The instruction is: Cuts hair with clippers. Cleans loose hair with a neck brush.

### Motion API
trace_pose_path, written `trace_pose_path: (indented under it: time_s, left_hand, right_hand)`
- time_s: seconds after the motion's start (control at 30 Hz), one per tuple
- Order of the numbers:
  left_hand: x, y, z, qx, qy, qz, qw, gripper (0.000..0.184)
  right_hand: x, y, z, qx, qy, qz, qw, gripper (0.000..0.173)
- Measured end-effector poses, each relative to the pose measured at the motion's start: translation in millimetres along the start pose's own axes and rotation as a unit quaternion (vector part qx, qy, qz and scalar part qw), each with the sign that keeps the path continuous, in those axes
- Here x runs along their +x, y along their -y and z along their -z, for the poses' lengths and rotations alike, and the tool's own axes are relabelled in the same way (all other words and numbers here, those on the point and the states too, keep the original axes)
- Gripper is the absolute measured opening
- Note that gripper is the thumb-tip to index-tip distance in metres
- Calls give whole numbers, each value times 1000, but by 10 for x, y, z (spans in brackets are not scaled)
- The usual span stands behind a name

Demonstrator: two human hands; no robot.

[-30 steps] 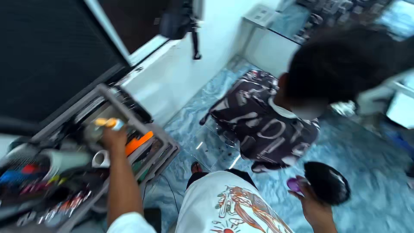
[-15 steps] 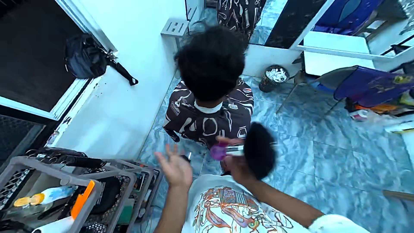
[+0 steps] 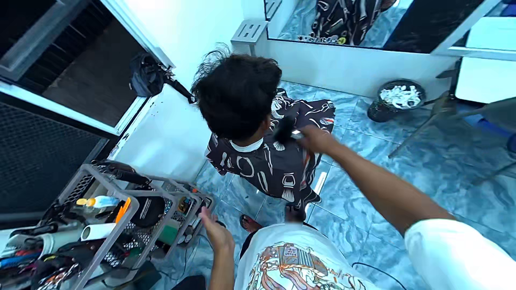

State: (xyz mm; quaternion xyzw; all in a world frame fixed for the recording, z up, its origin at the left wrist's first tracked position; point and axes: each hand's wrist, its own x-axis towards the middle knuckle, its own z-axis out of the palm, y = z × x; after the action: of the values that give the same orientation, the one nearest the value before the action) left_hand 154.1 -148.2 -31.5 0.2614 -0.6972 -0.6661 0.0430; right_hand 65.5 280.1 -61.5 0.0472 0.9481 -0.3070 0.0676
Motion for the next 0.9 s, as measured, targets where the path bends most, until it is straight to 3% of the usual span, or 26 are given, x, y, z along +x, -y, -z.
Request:
trace_pose_path:
  time_s: [0.07,0.1,0.17,0.23,0.27,0.3,0.37,0.43,0.5,0.57,0.67,0.73,0.8,0.83,0.9]
  left_hand:
    - [-109,105,-71,55,90,-25,994,69]
    - [-94,151,-170,91,144,-36,985,66]
    - [-53,267,-453,173,229,-16,958,69]
    - [69,462,-852,222,262,20,939,89]
    - [151,576,-1044,227,259,9,939,86]
    - [221,671,-1201,238,242,-22,940,71]
    - [314,791,-1328,293,202,-89,930,39]
    - [389,762,-1177,340,216,-142,904,33]
    - [507,708,-819,368,250,-215,869,33]
    - [704,658,-424,396,244,-247,850,35]
    - [923,526,-49,417,189,-206,865,38]
    - [984,501,71,409,166,-190,877,40]
    - [955,568,192,400,151,-175,887,44]
    - [918,620,219,400,147,-169,889,45]
    - [823,758,258,405,147,-156,889,45]
  right_hand:
    - [126,-647,175,24,-52,-76,995,36]
    - [83,-690,281,46,-91,-74,992,37]
    - [-172,-315,358,96,-123,-20,988,36]
    - [-293,195,277,132,-76,57,987,37]
    - [-204,332,169,126,-39,83,988,40]
    - [-14,364,40,104,-15,83,991,41]
    - [404,189,-168,101,-19,0,995,40]
    - [516,34,-143,179,-77,-70,978,42]
    - [301,117,-22,274,-126,-49,952,42]
    - [-88,389,-62,324,-124,-17,938,43]
    - [-476,975,-244,251,-63,49,965,44]
    - [-461,1241,-252,251,-151,82,953,40]
    - [-308,1309,-289,277,-233,47,931,39]
    - [-270,1329,-325,265,-213,35,940,41]
    - [-333,1405,-345,226,-96,54,968,44]
